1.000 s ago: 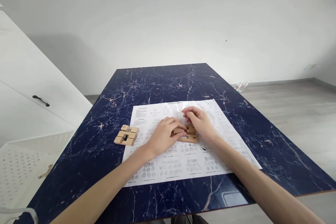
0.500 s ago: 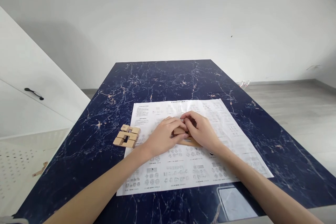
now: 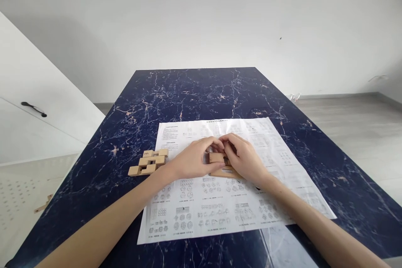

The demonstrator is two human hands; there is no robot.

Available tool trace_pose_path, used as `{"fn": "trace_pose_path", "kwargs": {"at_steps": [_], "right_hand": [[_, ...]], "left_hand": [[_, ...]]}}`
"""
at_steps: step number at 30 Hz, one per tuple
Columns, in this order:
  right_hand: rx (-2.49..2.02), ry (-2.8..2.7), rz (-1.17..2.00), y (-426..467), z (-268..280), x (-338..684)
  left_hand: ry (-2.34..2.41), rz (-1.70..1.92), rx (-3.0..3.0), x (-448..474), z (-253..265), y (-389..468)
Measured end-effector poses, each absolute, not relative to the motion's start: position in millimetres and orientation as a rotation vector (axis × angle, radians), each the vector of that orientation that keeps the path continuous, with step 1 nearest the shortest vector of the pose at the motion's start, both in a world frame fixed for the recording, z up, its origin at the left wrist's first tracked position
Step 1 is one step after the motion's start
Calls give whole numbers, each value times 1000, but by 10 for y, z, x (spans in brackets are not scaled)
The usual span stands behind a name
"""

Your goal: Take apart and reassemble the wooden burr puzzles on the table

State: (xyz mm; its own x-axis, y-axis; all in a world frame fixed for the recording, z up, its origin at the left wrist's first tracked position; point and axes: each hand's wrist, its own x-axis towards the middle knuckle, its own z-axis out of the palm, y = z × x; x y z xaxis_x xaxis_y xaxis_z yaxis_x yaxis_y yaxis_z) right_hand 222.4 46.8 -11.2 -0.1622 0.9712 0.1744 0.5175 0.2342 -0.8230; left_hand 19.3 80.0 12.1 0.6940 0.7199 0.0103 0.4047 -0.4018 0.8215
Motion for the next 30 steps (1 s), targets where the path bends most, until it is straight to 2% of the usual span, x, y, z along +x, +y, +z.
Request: {"fn": "trace_pose_path", "kwargs": {"at_steps": [15, 30], "right_hand": [[-1375, -1540, 967, 562, -120, 2312], [-1411, -1538, 941, 565, -97, 2355]], "left_hand": [[1027, 636, 2103, 183, 45, 740], [1072, 725, 2037, 179, 21, 757]]}}
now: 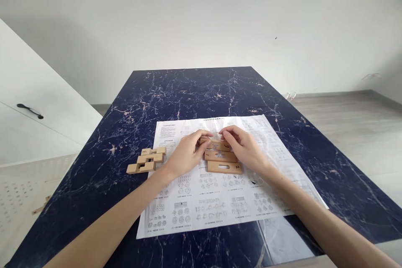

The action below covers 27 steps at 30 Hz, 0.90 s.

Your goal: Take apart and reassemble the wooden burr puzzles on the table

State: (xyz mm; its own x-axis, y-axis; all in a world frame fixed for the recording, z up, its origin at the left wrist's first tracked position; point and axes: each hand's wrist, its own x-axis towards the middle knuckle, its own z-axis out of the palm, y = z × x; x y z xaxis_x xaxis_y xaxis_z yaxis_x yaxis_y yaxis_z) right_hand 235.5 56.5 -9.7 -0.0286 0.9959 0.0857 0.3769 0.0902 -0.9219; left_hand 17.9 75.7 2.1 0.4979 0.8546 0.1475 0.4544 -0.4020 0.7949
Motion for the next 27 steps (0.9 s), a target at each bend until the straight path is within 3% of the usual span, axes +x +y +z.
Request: {"fn": "trace_pose_path", "kwargs": {"at_steps": [6, 16, 22, 27], "right_hand": [[-1428, -1563, 835, 552, -73, 2349], [-1336, -1718, 948, 520, -19, 2370], [-1264, -1248, 1109, 629, -86, 2472], [-1113, -941, 1275, 689, -76, 2506]], "left_hand": [[1114, 802, 1974, 157, 38, 763], [1100, 894, 1933, 138, 50, 739], [1114, 1201, 2381, 168, 7, 640], [811, 962, 2759, 239, 12, 524]]}}
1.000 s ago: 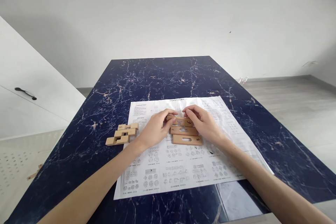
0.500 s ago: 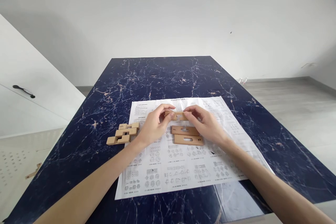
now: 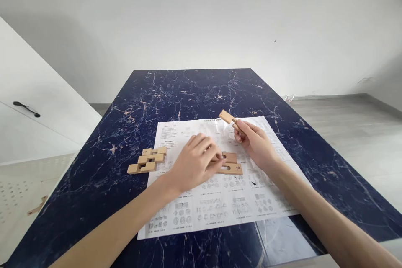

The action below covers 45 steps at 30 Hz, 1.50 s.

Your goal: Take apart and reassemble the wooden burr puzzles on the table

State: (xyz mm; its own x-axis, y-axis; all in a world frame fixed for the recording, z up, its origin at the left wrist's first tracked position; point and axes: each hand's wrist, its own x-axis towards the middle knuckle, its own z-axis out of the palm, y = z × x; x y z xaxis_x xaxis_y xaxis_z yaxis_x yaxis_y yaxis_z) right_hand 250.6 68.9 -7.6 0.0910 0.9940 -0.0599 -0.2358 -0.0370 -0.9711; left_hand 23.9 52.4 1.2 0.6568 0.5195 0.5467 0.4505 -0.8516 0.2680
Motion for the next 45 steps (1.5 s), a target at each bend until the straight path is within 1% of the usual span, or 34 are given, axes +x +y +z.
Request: {"fn": "trace_pose_path", "kwargs": {"at_steps": [3, 9, 22, 26, 29, 34, 37, 40, 45], "right_hand": [[-1101, -912, 1291, 684, -47, 2491], [-1115, -941, 1288, 678, -35, 2486], [-1112, -952, 1294, 687, -83, 2487], [-1111, -959, 1300, 701, -125, 2500], [-1112, -967, 1294, 716, -149, 2509], [-1113, -993, 1266, 695, -128, 2490], [-1118, -1063, 1230, 637, -79, 2452], [-1108, -1221, 1161, 564, -32, 2397], [-1128, -1440, 1089, 459, -19, 2289]], "left_hand": [[712, 795, 2857, 255, 1, 500], [686, 709, 2850, 243, -17, 505], [621, 623, 2804, 226, -46, 500], [538, 700, 2860, 219, -41, 493], [577, 859, 2649, 208, -13, 499], [1018, 1046, 1954, 185, 35, 543], [1144, 1096, 1700, 183, 37, 585], [1103, 1064, 1587, 181, 13, 618], [1028, 991, 1602, 180, -33, 629]]}}
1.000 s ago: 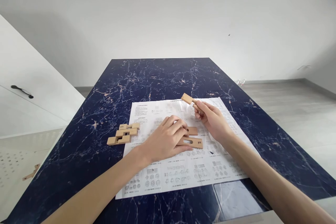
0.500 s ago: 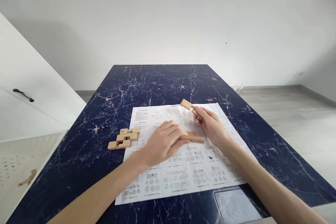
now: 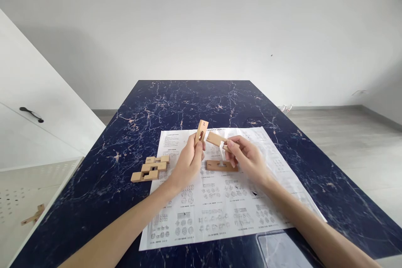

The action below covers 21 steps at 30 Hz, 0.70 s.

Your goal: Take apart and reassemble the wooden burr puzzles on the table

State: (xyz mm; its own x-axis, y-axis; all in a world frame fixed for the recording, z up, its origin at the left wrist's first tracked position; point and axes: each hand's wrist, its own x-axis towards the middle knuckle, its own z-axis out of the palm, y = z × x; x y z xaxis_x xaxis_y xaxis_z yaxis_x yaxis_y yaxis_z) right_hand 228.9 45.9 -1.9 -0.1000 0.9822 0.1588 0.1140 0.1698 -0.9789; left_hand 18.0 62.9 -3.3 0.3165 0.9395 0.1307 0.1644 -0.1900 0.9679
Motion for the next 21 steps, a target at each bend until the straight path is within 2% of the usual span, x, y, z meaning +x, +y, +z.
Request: {"fn": "trace_pose_path", "kwargs": {"at_steps": [8, 21], "right_hand": [[-1242, -1484, 949, 386, -47, 2228], [-1321, -1469, 900, 339, 25, 2223]], "left_hand": [[994, 962, 1876, 192, -20, 597], [1011, 942, 1998, 174, -58, 614]]}}
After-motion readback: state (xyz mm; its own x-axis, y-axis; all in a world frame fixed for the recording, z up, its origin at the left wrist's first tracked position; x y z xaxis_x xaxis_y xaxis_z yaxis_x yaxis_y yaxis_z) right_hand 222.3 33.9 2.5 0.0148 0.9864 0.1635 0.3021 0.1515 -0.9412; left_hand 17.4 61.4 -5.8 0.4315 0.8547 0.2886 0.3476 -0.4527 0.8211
